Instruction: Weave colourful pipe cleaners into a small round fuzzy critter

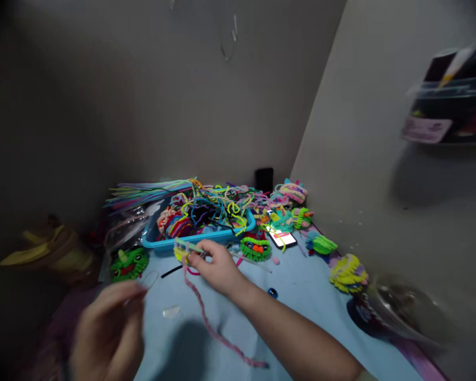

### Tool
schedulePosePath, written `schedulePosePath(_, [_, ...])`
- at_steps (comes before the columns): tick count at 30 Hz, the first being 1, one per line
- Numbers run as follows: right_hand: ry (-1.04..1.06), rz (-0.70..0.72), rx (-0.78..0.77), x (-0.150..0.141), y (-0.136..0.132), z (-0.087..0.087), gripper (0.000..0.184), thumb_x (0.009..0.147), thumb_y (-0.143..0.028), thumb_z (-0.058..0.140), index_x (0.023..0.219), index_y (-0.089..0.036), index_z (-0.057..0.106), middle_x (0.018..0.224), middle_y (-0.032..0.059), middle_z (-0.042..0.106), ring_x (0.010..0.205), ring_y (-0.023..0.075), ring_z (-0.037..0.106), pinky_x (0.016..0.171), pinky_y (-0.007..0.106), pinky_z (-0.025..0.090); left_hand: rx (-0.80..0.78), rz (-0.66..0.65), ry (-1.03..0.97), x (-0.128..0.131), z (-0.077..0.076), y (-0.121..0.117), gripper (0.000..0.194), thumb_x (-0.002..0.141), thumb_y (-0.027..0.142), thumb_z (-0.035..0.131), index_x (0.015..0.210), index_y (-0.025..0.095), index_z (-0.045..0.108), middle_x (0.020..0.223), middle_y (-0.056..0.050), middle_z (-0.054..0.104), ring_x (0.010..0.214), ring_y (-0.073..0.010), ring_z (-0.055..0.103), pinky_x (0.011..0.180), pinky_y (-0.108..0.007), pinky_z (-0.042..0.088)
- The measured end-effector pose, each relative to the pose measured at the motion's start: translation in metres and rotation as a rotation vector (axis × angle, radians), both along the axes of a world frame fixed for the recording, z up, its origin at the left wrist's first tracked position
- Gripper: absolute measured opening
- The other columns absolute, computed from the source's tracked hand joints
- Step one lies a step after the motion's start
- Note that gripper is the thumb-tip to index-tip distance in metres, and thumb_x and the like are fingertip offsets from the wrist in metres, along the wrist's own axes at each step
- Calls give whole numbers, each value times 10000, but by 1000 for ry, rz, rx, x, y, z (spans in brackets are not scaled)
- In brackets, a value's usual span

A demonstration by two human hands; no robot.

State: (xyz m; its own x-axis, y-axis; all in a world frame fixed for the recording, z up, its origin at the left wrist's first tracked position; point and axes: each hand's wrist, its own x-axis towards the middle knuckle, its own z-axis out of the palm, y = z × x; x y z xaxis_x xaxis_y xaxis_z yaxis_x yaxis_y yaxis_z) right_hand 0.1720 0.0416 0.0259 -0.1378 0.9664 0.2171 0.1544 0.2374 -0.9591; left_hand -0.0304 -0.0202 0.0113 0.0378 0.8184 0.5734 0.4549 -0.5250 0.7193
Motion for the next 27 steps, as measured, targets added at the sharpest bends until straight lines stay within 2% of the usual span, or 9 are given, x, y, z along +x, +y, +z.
schedulePosePath(3, [44,17,-46,-3,0,-8,238,815,-390,572,736,-165,569,699,-8,561,682,133,521,665,251,414,311,83,307,17,-4,29,398,790,53,577,1073,326,637,923,-29,594,842,-161,582,768,-299,485])
schedulePosePath(5, [31,28,-57,-6,0,-12,226,812,-380,575,733,-168,558,695,-13,556,667,127,507,637,239,404,493,59,475,24,-7,37,421,775,33,587,1073,324,643,915,-34,594,850,-158,590,763,-281,484])
schedulePosePath(8, [-29,40,-48,-8,-1,-18,204,815,-362,575,740,-172,568,702,-15,563,677,127,505,635,232,392,639,-48,475,27,-12,34,274,805,87,584,1004,260,659,918,-47,629,854,-164,608,757,-289,502])
schedulePosePath(11, [-84,56,-39,-9,-2,-21,190,831,-351,559,762,-175,579,703,-16,560,683,125,497,632,226,381,480,-137,240,27,-18,30,218,814,86,575,981,207,646,876,-50,648,826,-154,621,730,-271,517])
schedulePosePath(13, [-108,61,-37,-9,-1,-22,186,839,-345,551,765,-175,574,696,-18,554,671,121,486,615,222,371,294,-55,8,26,-21,32,181,806,98,592,939,205,650,864,-41,657,822,-148,628,736,-262,518])
schedulePosePath(16, [-137,92,-46,-7,0,-24,189,843,-336,550,745,-174,557,697,-18,550,669,119,481,604,217,360,-103,128,-330,25,-24,41,95,823,218,599,888,202,667,878,-39,670,780,-145,638,695,-253,520])
schedulePosePath(19, [-150,140,-69,-7,0,-28,202,850,-350,545,750,-175,548,708,-19,536,683,119,478,606,213,359,-480,50,-593,23,-29,51,207,785,355,637,865,165,658,793,-30,668,659,-123,619,619,-230,505])
schedulePosePath(23, [-135,148,-83,-8,0,-32,212,851,-358,546,744,-175,540,703,-20,518,683,119,468,602,212,355,-599,-23,-677,21,-33,57,243,719,366,700,802,149,626,626,22,595,540,-78,516,509,-170,410])
schedulePosePath(27, [-110,169,-86,-8,-1,-33,218,847,-369,552,746,-176,544,703,-16,527,673,121,464,607,218,358,-641,-40,-654,22,-29,56,259,680,353,730,783,146,614,729,1,633,544,-68,498,465,-161,352])
